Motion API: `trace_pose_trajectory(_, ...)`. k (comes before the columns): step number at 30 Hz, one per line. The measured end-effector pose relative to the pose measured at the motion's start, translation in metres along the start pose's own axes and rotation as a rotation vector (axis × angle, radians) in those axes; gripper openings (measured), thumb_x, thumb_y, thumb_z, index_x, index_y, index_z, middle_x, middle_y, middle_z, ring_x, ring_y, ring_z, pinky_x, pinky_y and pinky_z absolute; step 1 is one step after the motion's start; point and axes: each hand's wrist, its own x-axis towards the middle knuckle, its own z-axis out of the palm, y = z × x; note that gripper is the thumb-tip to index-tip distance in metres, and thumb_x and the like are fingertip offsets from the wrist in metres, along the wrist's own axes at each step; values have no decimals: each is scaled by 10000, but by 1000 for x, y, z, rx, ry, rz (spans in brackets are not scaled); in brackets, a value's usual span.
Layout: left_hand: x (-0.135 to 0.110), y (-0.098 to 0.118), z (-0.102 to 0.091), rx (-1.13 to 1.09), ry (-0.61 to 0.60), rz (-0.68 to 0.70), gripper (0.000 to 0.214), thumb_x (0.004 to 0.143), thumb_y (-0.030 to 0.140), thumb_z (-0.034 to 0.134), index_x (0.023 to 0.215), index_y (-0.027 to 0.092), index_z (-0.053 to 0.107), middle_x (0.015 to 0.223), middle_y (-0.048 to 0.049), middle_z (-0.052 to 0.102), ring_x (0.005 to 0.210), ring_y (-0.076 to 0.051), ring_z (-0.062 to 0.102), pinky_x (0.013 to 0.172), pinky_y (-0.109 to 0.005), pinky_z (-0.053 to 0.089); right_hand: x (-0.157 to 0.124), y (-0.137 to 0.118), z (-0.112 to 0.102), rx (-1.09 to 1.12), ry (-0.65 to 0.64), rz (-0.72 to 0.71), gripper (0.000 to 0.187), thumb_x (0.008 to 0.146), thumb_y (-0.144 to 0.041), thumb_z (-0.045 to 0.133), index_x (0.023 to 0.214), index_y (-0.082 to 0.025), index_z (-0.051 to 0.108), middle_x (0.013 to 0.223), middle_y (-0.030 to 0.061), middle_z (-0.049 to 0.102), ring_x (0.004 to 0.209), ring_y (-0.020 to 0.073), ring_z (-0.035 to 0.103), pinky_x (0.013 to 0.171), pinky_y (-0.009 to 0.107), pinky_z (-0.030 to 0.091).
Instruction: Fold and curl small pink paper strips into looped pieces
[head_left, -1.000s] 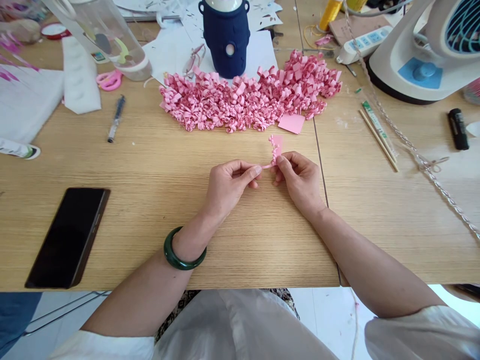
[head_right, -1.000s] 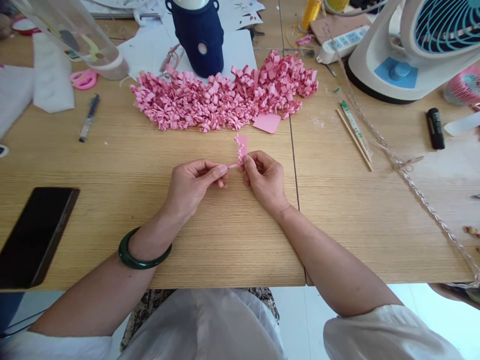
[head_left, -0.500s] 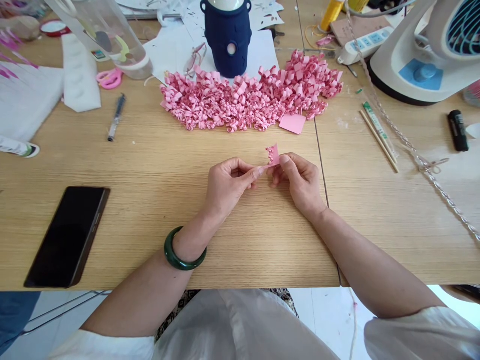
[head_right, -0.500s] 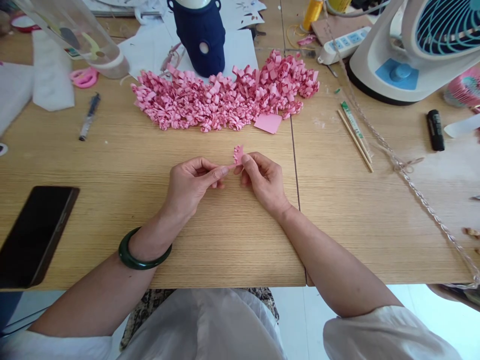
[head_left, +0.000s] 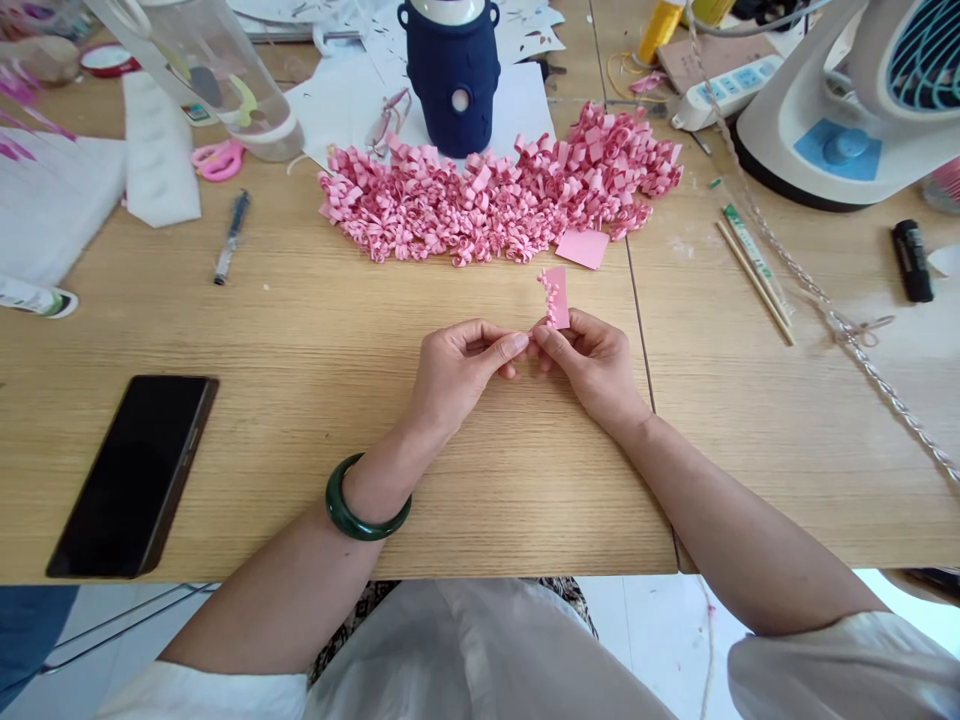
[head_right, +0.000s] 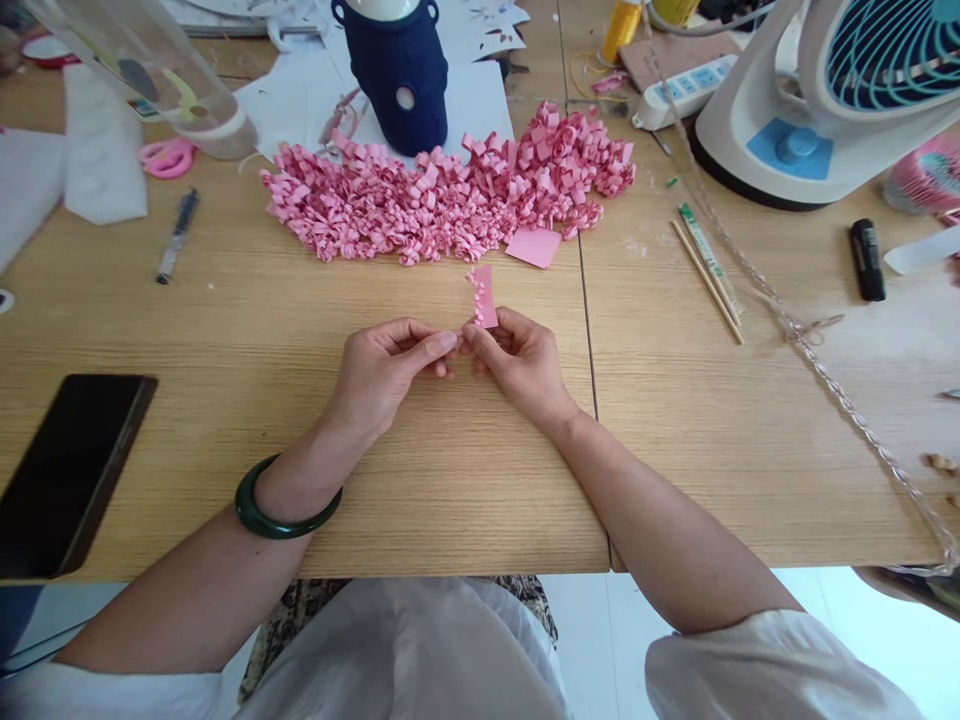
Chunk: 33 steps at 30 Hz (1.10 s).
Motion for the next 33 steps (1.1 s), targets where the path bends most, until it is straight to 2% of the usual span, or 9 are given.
trace_pose_trajectory(6,2,-1,-2,-28,52,-15,274,814,426,800,815,152,792,763,-45,767,603,-116,656,646,-247,553,0,2,1,49,107,4,446,806,-624,799,826,-199,664,737,-6,680,540,94,557,531,244,529)
trace_pose_trajectory(12,0,2,-1,-87,22,-67,436,828,573,769,882,142,805,861,-91,801,640,-146,702,678,-282,590,0,0,2,-24,94,-3,476,794,-657,790,788,-204,641,727,-5,671,547,95,557,529,240,524)
trace_pose_trajectory(15,-1,2,-1,-30,-13,-28,374,773,514,843,886,159,813,897,-80,812,682,-152,716,723,-284,592,0,1,2,-33,88,-12,473,807,-651,781,792,-201,637,714,-7,659,541,95,556,524,241,511)
trace_pose_trajectory(18,0,0,-2,42,7,23,311,746,449,872,864,167,812,859,-61,809,688,-154,714,719,-276,583,0,2,2,-46,45,-10,493,799,-666,777,783,-197,627,704,-7,644,545,100,568,515,243,500)
trace_pose_trajectory(26,1,-6,-4,101,-36,33,353,845,511,781,818,160,790,789,-52,779,624,-143,683,652,-258,556,0,1,2,-29,35,-4,471,825,-639,760,791,-189,623,728,6,662,551,98,565,536,247,481)
trace_pose_trajectory(28,1,-6,-5,117,44,79,390,880,540,739,909,154,790,874,-76,786,696,-156,699,685,-266,571,-1,0,1,-27,22,9,440,845,-606,746,784,-190,617,720,7,646,554,103,560,545,255,479)
trace_pose_trajectory(30,2,-3,-7,120,119,184,436,893,531,732,1135,169,762,1127,-113,774,914,-190,726,796,-283,594,-2,-2,0,-34,-25,29,396,863,-561,727,773,-194,606,701,1,617,571,112,559,561,261,475)
trace_pose_trajectory(32,3,0,-9,126,95,292,577,875,500,766,1369,224,658,1416,-128,660,1189,-227,671,950,-310,578,-3,-4,-2,-59,-114,45,341,873,-497,707,761,-198,588,687,-5,589,593,119,553,572,260,459)
trace_pose_trajectory(33,3,2,-11,137,47,320,653,854,484,793,1436,251,610,1488,-123,610,1262,-236,638,1002,-321,561,-4,-4,-3,-77,-166,46,314,873,-463,695,752,-199,579,683,-7,577,601,119,542,575,259,446)
